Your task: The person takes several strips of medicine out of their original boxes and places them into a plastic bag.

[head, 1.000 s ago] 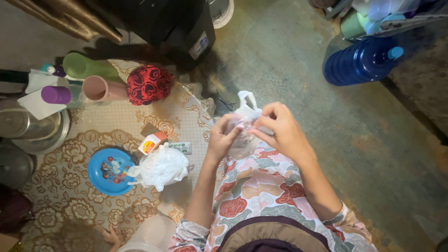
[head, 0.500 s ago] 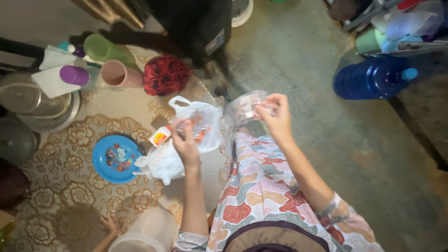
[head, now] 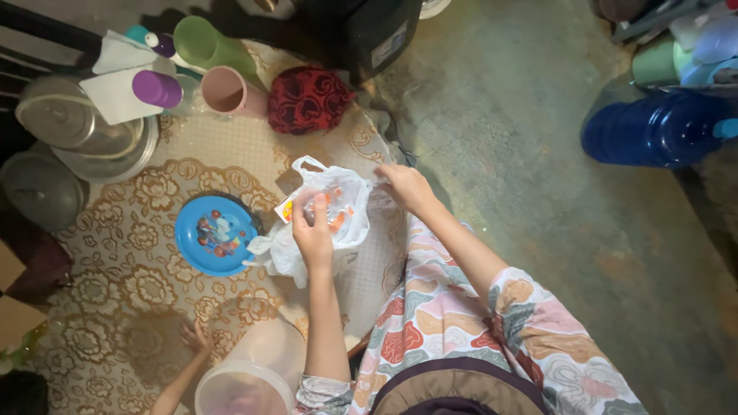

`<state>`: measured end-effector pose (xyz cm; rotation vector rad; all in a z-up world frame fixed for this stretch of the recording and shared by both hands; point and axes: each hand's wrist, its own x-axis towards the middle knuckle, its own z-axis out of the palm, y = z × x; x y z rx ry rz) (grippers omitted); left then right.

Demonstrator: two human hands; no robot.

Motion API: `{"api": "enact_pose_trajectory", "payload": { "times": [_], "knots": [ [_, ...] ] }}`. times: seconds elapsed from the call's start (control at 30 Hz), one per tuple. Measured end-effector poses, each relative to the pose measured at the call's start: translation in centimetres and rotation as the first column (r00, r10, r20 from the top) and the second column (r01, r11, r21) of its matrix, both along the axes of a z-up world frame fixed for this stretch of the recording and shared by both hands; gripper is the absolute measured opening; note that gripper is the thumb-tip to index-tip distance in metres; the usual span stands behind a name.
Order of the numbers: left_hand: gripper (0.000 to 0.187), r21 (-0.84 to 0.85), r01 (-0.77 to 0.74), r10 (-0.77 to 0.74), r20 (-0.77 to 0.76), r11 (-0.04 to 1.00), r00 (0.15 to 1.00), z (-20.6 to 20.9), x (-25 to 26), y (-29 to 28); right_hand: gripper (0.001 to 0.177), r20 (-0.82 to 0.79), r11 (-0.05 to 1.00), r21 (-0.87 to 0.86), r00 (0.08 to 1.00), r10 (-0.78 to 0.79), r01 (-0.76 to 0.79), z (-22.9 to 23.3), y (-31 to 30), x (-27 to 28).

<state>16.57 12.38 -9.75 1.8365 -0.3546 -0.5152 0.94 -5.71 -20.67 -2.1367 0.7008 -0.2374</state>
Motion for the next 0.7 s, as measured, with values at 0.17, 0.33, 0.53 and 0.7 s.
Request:
{"api": "enact_pose_trajectory", "payload": {
  "times": [0.17, 0.33, 0.53, 0.7],
  "knots": [
    [0.025, 0.013, -0.043, 0.044, -0.021, 0.999, 0.999, 0.0, 0.3, 0.6, 0.061, 0.121, 0.983, -0.164, 0.99, -0.067, 0.087, 2.3, 0.5, 0.0],
    [0.025, 0.046, -0.059, 0.06, -0.017, 0.997, 0.998, -0.6, 0.8, 0.9, 0.026, -0.188, 0.988, -0.129, 0.98, 0.062, -0.088, -1.2, 3.2, -2.9],
    [0.02, -0.01, 0.006, -0.006, -0.005, 1.0, 1.0, -0.1, 0.0, -0.7, 0.035, 0.153, 0.999, 0.023, 0.987, -0.046, 0.043, -1.0, 3.4, -3.1],
    [0.016, -0.163, 0.158, -0.222, -0.555, 0.974, 0.802, 0.7, -3.5, -2.4, 0.016, 0.256, 0.807, 0.327, 0.776, -0.576, 0.491, 6.9, -1.2, -5.3]
  ]
}}
